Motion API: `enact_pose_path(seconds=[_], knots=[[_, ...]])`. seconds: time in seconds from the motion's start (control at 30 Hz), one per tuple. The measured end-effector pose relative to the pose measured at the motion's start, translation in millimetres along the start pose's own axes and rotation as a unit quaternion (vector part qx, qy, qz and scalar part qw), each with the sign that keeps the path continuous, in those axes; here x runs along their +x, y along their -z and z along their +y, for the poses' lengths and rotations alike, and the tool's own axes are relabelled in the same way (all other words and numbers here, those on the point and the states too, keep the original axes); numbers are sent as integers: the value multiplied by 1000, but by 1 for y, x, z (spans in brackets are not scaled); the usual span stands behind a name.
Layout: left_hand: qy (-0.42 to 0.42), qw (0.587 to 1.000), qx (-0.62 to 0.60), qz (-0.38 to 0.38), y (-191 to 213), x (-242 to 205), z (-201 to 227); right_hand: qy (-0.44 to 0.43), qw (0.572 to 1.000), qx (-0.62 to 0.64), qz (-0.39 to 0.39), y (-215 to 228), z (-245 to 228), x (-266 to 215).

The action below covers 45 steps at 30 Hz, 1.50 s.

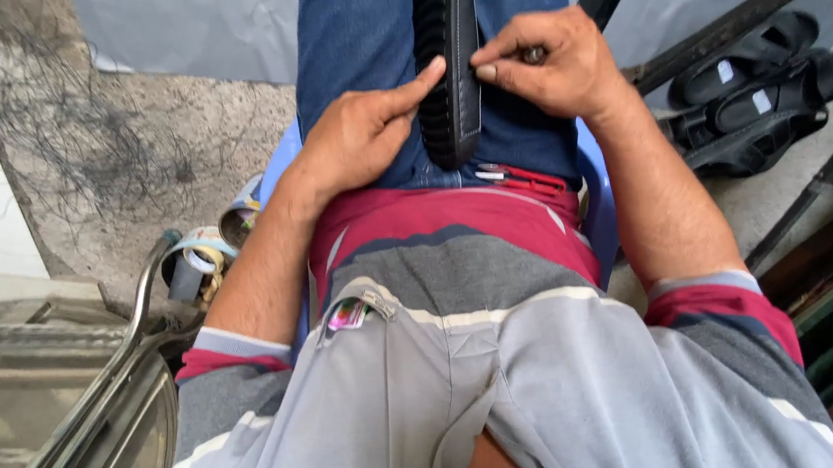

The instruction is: The person sits on a blue plastic chair and sews a black sandal strap using a needle and thread. They hold the sandal on their lap and repeatedly push the needle through the material. At one point, they briefly interact with a smartphone on the floor before resuming the sewing task.

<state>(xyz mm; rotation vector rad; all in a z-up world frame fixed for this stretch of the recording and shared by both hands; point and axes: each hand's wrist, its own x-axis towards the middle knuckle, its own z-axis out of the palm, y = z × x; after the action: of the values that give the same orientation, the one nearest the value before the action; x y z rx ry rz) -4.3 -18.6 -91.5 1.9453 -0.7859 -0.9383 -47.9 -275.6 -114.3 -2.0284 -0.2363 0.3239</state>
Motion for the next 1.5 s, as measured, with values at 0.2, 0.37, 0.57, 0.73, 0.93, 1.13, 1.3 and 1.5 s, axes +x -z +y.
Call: enact_pose_path(seconds=[0.2,0.37,0.57,0.73,0.93,1.13,1.3,1.5], knots=[[105,964,-245,21,14,-19,12,-88,995,-17,-51,9,-26,-13],[248,929,-82,261,41,-51,-26,1,994,-5,-113,36,-48,-13],[70,950,167,253,23,-29,3,76,986,-84,-125,41,-45,-1],[-100,976,99,169,-10,-7,27,110,972,-165,-129,35,-35,8],[76,987,-12,141,-27,-5,40,101,972,-167,-128,34,-29,8],[71,979,-23,191,-38,-7,35,90,975,-143,-142,34,-31,8],[7,966,-9,257,-44,-9,33,79,977,-137,-144,34,-31,8],[-23,963,-9,269,-48,-11,30,110,967,-200,-116,30,-29,6]])
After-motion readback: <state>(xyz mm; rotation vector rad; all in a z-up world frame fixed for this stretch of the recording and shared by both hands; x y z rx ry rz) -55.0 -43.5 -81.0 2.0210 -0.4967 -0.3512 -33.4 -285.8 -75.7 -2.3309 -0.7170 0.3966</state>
